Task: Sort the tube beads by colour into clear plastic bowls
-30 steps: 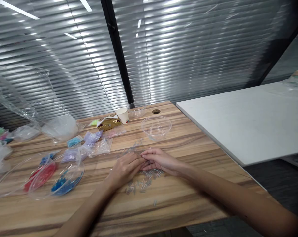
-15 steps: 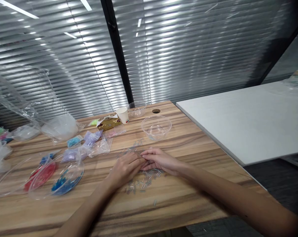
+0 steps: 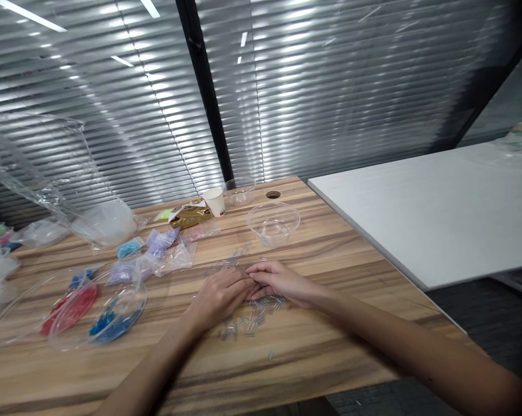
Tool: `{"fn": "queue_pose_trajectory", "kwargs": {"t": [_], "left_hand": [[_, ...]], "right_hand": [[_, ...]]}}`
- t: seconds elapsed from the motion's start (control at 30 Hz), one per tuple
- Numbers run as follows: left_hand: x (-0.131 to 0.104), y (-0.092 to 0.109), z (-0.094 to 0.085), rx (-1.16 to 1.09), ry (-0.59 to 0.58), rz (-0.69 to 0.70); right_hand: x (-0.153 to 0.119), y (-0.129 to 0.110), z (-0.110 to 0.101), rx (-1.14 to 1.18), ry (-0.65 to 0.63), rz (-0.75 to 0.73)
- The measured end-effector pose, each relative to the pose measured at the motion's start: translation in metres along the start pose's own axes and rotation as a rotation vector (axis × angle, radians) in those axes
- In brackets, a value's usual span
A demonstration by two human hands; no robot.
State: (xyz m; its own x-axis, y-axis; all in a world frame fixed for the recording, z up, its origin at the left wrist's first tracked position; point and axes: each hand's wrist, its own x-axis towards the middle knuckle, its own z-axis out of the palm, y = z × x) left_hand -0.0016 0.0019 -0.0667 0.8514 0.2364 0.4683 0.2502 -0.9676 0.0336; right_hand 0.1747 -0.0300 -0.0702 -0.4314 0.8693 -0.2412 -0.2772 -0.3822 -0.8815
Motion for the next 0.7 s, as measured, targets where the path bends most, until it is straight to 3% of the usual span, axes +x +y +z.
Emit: {"fn": "queue_pose_trajectory", "kwargs": {"t": [0.7], "left_hand": [[-0.0004,0.0004,-0.0005,-0.01,-0.017,-0.004]], "right_hand": [[0.0002,-0.0007,0.0003,0.0,-0.004,0.004]]}}
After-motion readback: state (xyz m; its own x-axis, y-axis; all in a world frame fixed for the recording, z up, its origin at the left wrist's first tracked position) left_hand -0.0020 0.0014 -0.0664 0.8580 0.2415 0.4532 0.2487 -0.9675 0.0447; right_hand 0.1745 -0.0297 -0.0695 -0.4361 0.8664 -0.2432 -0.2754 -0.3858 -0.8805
